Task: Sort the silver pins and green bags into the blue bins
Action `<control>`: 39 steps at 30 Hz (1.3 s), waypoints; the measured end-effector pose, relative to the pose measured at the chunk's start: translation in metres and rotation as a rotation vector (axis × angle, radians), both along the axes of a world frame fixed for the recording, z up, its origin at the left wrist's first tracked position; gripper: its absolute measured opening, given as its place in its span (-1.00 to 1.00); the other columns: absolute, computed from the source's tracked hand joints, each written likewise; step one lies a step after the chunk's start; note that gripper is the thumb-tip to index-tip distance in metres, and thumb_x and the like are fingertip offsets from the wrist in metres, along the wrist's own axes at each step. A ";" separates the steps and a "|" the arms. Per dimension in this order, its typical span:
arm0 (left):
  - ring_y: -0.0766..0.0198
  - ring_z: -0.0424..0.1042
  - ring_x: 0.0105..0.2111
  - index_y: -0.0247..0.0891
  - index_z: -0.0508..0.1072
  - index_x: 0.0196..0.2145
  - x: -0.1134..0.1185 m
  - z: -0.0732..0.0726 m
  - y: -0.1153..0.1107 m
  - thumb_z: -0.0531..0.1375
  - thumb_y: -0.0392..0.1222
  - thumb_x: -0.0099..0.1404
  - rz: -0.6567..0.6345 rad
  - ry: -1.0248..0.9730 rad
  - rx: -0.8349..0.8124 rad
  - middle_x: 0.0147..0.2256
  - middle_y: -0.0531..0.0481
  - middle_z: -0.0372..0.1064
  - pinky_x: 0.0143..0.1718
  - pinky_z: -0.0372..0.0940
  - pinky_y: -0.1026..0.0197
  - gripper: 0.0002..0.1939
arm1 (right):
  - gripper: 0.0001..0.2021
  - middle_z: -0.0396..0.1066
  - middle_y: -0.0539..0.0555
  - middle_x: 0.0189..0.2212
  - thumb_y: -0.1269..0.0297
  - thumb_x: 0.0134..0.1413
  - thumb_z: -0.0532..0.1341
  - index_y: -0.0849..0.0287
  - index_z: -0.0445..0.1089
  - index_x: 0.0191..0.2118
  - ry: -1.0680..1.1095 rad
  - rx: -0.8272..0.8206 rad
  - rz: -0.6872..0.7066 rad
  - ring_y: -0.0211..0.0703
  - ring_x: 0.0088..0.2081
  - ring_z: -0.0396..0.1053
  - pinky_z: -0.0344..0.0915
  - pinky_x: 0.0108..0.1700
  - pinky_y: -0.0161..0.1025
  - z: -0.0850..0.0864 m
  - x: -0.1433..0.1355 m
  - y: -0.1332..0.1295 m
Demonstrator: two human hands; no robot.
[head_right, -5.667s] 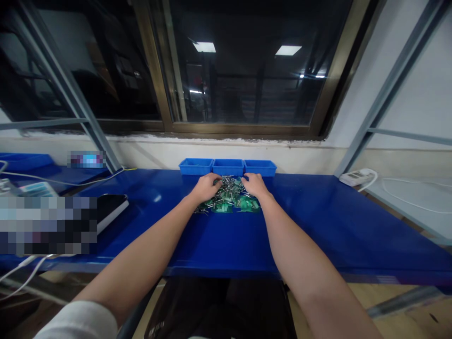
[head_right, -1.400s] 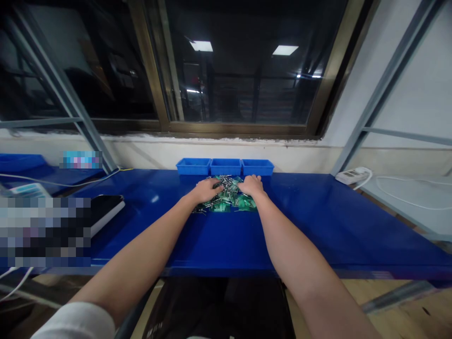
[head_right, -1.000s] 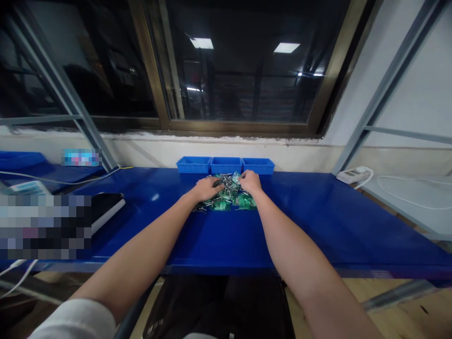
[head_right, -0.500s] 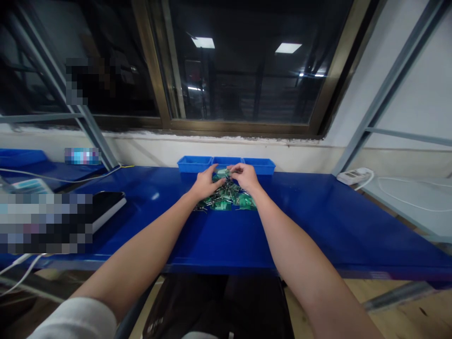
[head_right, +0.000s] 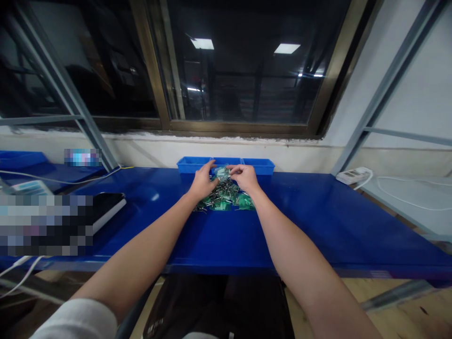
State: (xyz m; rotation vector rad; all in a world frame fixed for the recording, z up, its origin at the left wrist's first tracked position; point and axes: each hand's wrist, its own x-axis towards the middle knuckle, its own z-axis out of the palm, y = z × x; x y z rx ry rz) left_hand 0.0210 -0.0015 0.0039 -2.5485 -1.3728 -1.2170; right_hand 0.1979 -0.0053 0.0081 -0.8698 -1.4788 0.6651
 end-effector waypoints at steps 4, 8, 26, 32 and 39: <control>0.12 0.14 0.08 -0.31 0.13 0.09 0.000 0.001 0.001 0.10 -0.28 0.14 -0.037 -0.072 0.082 0.05 -0.17 0.19 0.06 0.08 0.10 -0.46 | -0.86 0.47 0.10 -0.34 0.35 -0.36 0.31 0.20 0.36 -0.53 -0.001 -0.045 0.042 -0.11 -0.28 0.41 0.34 -0.20 -0.15 0.001 -0.004 -0.002; 0.23 0.34 -0.17 -0.29 0.16 0.06 0.002 0.000 0.002 0.12 -0.19 0.18 -0.162 -0.246 0.005 -0.18 -0.09 0.35 -0.11 0.23 0.19 -0.52 | -0.63 0.38 -0.02 -0.57 0.21 -0.26 0.30 0.18 0.35 -0.23 0.005 -0.143 0.041 -0.28 -0.59 0.30 0.29 -0.52 -0.28 0.002 -0.007 -0.004; 0.42 0.11 -0.70 -0.31 0.35 -0.62 -0.008 0.001 0.021 0.19 0.08 -0.01 -0.088 -0.759 -0.567 -0.70 0.11 0.15 -0.66 0.03 0.33 -0.65 | -0.64 0.41 0.01 -0.52 0.16 -0.07 0.21 0.20 0.26 -0.13 -0.133 -0.240 -0.165 -0.37 -0.67 0.23 0.16 -0.64 -0.40 -0.005 -0.002 0.004; 0.41 0.22 -0.64 -0.34 0.41 -0.52 -0.030 0.008 0.037 0.20 0.00 0.00 -0.025 -0.968 -0.479 -0.60 0.06 0.27 -0.66 0.09 0.36 -0.71 | -0.67 0.43 0.03 -0.51 0.12 -0.03 0.18 0.20 0.31 -0.16 -0.312 -0.191 -0.187 -0.34 -0.63 0.27 0.21 -0.53 -0.36 -0.007 -0.002 0.001; 0.28 0.44 -0.33 -0.21 0.06 0.18 -0.044 0.001 0.052 0.24 0.00 0.04 -0.002 -1.056 -0.551 -0.09 -0.15 0.35 -0.53 0.23 0.37 -0.21 | -0.67 0.46 0.07 -0.49 0.12 -0.02 0.18 0.21 0.35 -0.17 -0.427 -0.164 -0.204 -0.26 -0.52 0.36 0.26 -0.41 -0.32 -0.005 -0.004 -0.006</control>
